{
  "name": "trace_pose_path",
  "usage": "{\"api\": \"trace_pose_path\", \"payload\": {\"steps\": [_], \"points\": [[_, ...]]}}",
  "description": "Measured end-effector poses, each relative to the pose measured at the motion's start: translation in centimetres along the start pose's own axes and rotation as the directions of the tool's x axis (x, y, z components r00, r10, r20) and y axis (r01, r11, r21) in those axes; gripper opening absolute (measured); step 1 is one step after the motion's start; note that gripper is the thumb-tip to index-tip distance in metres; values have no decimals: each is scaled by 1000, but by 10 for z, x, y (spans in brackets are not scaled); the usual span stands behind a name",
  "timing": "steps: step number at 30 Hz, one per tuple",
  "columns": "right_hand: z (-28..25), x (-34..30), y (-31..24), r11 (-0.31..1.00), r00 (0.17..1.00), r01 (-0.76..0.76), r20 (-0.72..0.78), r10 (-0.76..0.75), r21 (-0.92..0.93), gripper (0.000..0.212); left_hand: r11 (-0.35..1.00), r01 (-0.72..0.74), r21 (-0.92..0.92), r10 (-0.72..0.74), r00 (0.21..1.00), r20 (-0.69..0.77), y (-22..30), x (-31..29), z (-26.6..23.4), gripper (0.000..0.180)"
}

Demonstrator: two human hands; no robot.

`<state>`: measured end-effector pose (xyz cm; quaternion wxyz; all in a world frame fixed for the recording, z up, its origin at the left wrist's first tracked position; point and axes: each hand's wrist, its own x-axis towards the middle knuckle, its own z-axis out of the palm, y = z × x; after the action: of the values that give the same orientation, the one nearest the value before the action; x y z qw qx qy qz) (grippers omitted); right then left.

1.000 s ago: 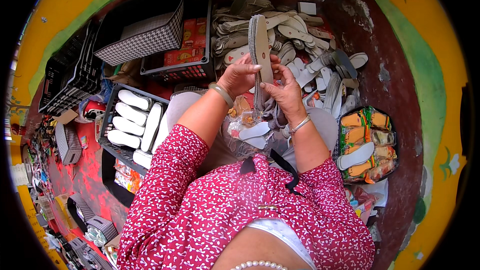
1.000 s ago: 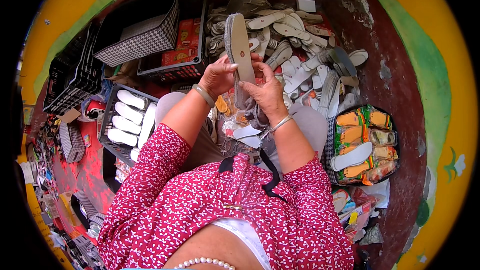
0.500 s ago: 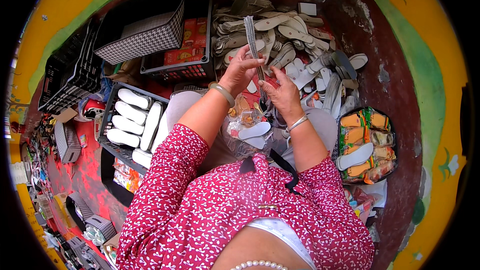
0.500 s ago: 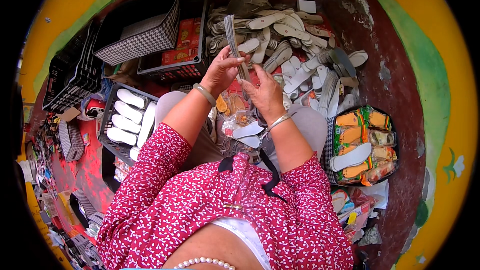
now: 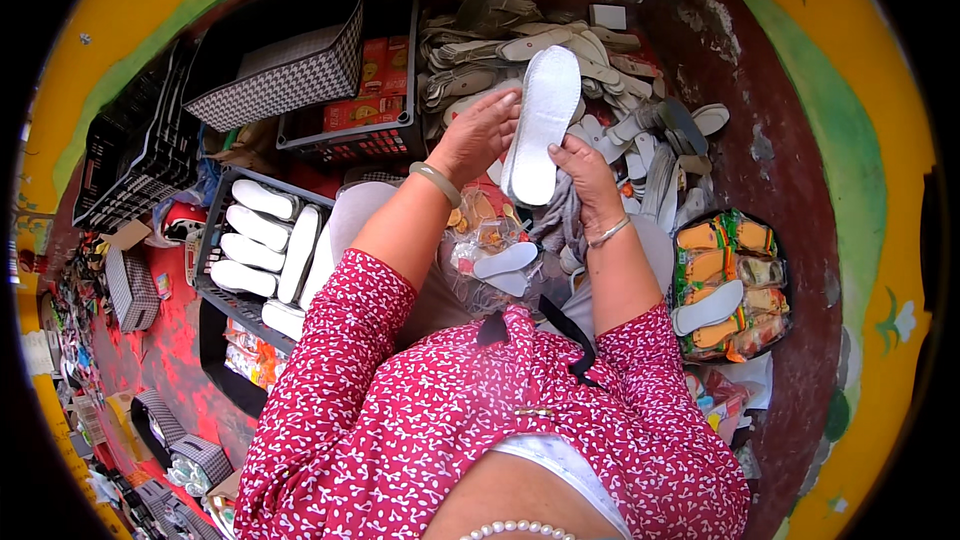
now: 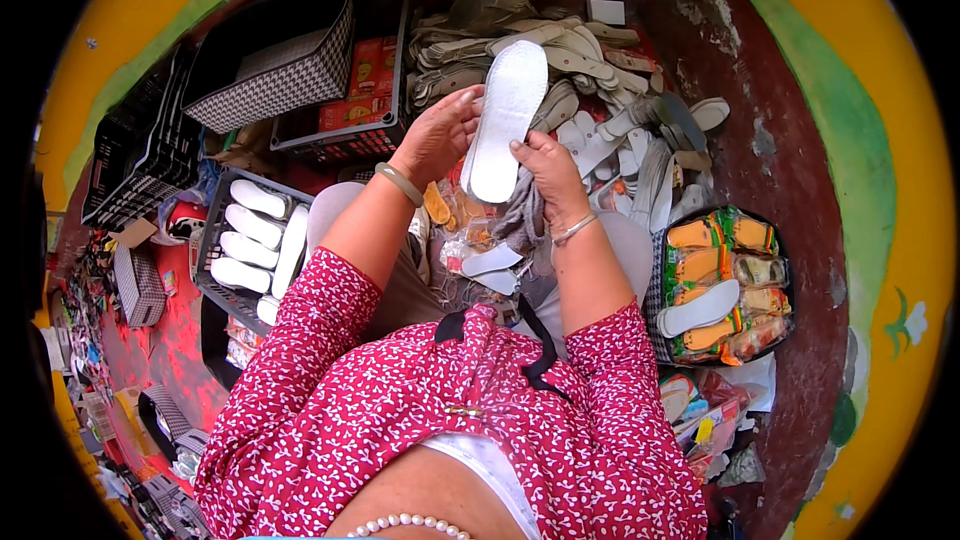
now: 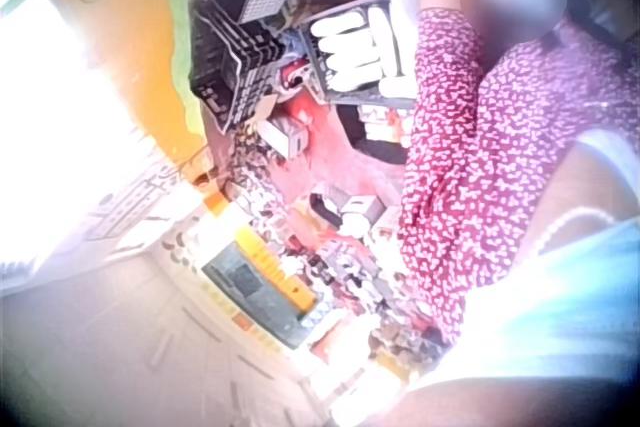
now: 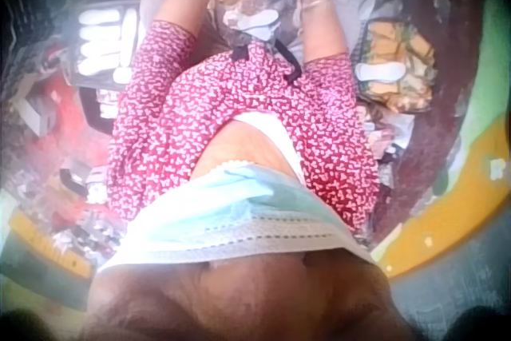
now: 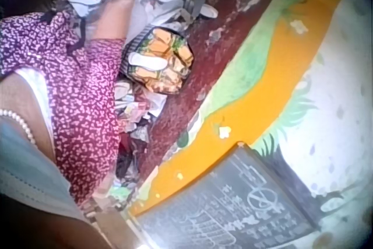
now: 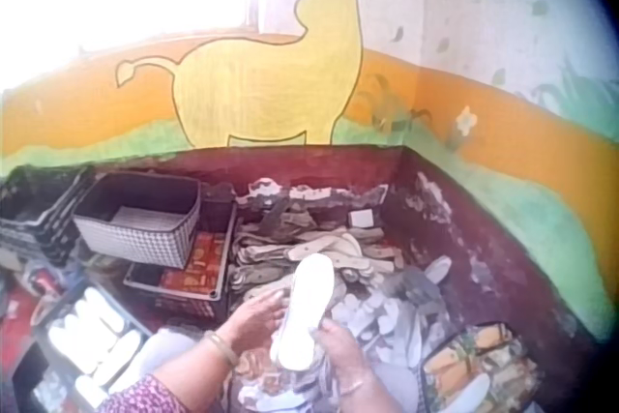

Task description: The person sorts white shoe insoles from a large pile into a black plastic crate by hand, handling them in small stacks and placing them neatly.

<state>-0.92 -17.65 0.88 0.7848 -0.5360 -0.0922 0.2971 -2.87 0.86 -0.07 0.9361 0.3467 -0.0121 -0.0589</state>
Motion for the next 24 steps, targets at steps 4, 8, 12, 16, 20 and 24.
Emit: {"api": "trace_pose_path", "payload": {"steps": [4, 8, 12, 16, 20, 24], "points": [[-4, -3, -2, 973, 988, -112, 124, 88, 202, 31, 999, 22, 30, -26, 989, 145, -1, -4, 9, 43], [1, -5, -2, 971, 980, -135, 168, 102, 196, 30, 995, 102, 15, -103, 978, 180, -4, -7, 10, 42], [-5, -2, 4, 987, 980, -116, 173, 95, 114, 29, 995, 101, -4, -98, 978, 183, 1, -12, 18, 38], [-11, 4, 11, 975, 999, -23, 28, 29, -219, 32, 997, 72, 42, -77, 985, 153, 2, -11, 16, 36], [-2, 3, 9, 907, 989, 114, -43, -143, -406, 46, 995, 17, 98, -30, 991, 129, -5, -3, 8, 40], [-1, 3, 10, 903, 990, 133, 7, -142, -408, 55, 986, -14, 166, 11, 1000, 18, -16, 3, 4, 46]]}}
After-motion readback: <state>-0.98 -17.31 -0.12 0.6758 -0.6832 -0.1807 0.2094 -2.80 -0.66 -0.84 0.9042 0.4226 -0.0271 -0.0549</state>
